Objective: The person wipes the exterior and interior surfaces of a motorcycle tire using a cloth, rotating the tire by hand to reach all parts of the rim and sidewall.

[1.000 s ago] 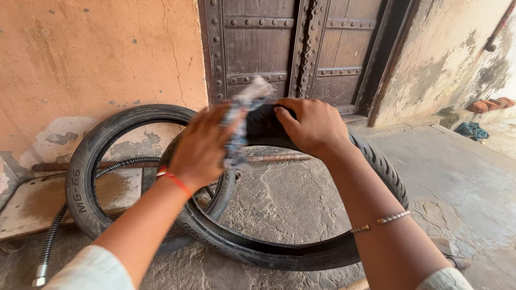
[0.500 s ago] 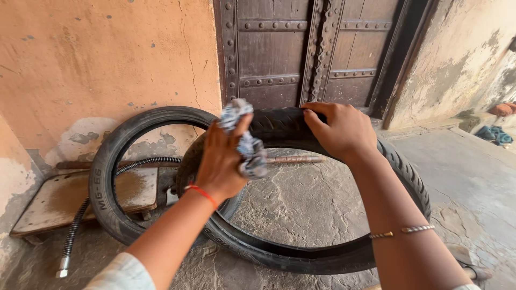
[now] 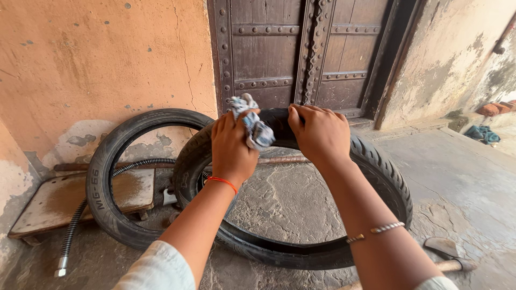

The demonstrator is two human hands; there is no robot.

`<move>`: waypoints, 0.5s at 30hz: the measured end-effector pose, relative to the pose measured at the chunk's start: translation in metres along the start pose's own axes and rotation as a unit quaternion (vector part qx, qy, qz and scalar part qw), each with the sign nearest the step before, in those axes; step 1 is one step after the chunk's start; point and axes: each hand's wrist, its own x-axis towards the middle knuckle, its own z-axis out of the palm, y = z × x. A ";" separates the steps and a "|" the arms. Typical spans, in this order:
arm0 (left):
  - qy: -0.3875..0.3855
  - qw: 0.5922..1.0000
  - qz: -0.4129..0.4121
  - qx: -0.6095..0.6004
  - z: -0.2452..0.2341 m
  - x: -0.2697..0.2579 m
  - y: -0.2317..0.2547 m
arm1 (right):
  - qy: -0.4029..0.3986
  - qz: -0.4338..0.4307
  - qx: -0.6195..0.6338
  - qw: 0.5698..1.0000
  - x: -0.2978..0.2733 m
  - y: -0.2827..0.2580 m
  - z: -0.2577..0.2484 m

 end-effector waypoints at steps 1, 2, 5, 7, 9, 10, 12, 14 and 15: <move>0.000 1.000 0.001 0.000 0.003 -0.001 -0.003 | 0.014 -0.002 0.000 1.000 0.000 -0.001 0.002; 0.015 1.000 -0.021 0.012 0.005 -0.002 -0.006 | 0.015 -0.001 0.001 1.000 -0.001 -0.002 0.003; 0.051 0.995 -0.082 0.030 0.015 -0.007 -0.015 | 0.010 0.015 0.006 1.000 -0.003 -0.005 0.003; 0.076 0.989 -0.120 0.033 0.023 -0.009 -0.021 | -0.006 0.018 0.003 1.000 -0.002 -0.006 0.002; 0.115 0.973 -0.186 0.074 0.027 -0.013 -0.025 | 0.013 0.030 0.001 0.999 -0.006 -0.010 0.002; 0.116 0.973 -0.186 0.071 0.029 -0.013 -0.026 | 0.030 0.041 0.001 0.999 -0.009 -0.013 0.003; 0.124 0.964 -0.219 0.091 0.031 -0.013 -0.026 | 0.059 0.045 -0.008 0.997 -0.012 -0.016 0.005; 0.099 0.970 -0.213 0.062 0.028 -0.014 -0.023 | 0.086 0.052 -0.018 0.995 -0.016 -0.015 0.007; 0.080 0.974 -0.207 0.037 0.025 -0.014 -0.020 | 0.120 0.050 -0.011 0.991 -0.018 -0.014 0.010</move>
